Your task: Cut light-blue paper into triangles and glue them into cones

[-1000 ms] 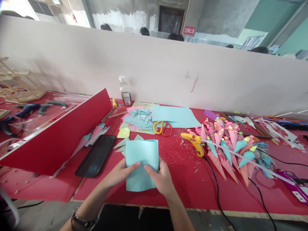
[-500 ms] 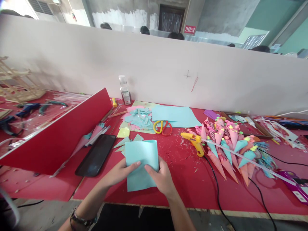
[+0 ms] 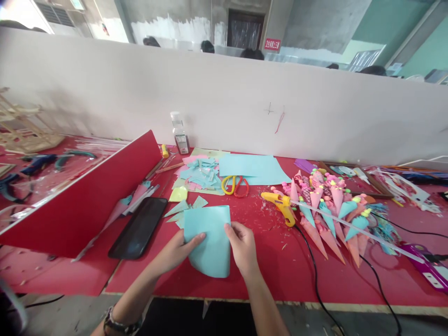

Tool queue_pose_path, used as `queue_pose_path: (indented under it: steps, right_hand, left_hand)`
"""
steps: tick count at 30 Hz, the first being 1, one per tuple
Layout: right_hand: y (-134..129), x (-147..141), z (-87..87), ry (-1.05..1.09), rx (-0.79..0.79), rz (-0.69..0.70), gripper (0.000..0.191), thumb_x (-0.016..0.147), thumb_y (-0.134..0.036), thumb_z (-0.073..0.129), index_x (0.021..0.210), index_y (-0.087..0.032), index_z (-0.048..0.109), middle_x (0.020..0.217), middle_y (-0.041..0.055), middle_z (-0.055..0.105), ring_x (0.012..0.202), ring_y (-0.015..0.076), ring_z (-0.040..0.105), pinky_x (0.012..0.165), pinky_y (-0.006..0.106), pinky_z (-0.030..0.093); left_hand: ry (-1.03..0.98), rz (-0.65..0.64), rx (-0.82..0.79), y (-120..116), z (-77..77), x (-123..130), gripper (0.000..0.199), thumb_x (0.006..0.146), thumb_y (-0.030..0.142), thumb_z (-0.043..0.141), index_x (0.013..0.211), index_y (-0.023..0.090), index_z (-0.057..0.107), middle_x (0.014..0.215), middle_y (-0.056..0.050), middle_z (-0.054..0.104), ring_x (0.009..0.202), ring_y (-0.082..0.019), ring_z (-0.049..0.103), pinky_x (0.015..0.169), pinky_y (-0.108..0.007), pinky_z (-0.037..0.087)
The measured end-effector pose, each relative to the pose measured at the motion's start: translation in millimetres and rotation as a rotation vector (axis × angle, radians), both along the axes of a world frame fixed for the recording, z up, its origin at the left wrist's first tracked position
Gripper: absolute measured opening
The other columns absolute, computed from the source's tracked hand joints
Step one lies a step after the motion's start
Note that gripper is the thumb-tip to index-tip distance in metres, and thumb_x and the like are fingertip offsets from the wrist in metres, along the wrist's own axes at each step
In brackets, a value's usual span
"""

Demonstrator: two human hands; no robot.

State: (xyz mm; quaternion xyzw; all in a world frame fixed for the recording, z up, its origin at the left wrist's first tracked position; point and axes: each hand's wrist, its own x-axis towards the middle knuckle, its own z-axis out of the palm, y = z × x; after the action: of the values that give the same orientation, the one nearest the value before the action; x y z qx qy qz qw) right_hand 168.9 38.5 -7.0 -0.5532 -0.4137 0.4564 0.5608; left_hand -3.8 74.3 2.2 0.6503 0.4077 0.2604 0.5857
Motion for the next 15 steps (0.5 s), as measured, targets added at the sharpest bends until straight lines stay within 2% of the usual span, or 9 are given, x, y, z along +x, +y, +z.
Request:
queue_pose_path:
  steps: [3,7,11,15]
  right_hand:
    - [2.1,1.8,-0.2,-0.075,0.044,-0.065,0.033,0.078,-0.042,0.054,0.058,-0.016,0.047,0.055,-0.004,0.04,0.054,0.009,0.034,0.049,0.02,0.03]
    - [5.1,3.3,1.8,-0.157,0.084,-0.046,0.032,0.08,-0.042,0.051,0.061,-0.017,0.046,0.057,-0.0039,0.036,0.056,0.0093,0.033,0.05,0.02,0.029]
    - [7.4,4.7,-0.3,-0.162,0.091,0.054,0.033,0.081,-0.045,0.048,0.063,-0.017,0.046,0.058,-0.0037,0.036,0.056,0.0098,0.034,0.05,0.02,0.03]
    - [4.8,2.2,-7.1,-0.168,0.023,0.173,0.039,0.08,-0.051,0.045,0.062,-0.017,0.049,0.057,-0.0024,0.041,0.055,0.0108,0.036,0.05,0.022,0.032]
  left_hand:
    - [0.01,0.005,-0.011,-0.2,-0.3,-0.5,0.042,0.081,0.048,0.046,0.096,0.011,0.058,0.094,-0.008,0.065,0.085,-0.023,0.059,0.072,-0.031,0.049]
    - [0.02,0.022,0.008,-1.1,1.0,-0.3,0.042,0.082,0.047,0.045,0.099,0.011,0.059,0.095,-0.008,0.066,0.085,-0.023,0.06,0.071,-0.031,0.05]
    - [0.059,0.109,0.104,-0.9,2.5,-1.0,0.038,0.082,0.044,0.046,0.1,0.013,0.06,0.095,-0.007,0.067,0.085,-0.023,0.061,0.075,-0.032,0.049]
    - [0.089,0.175,0.165,-0.1,2.8,-2.6,0.039,0.082,0.043,0.046,0.105,0.014,0.058,0.093,-0.007,0.067,0.086,-0.024,0.061,0.072,-0.031,0.049]
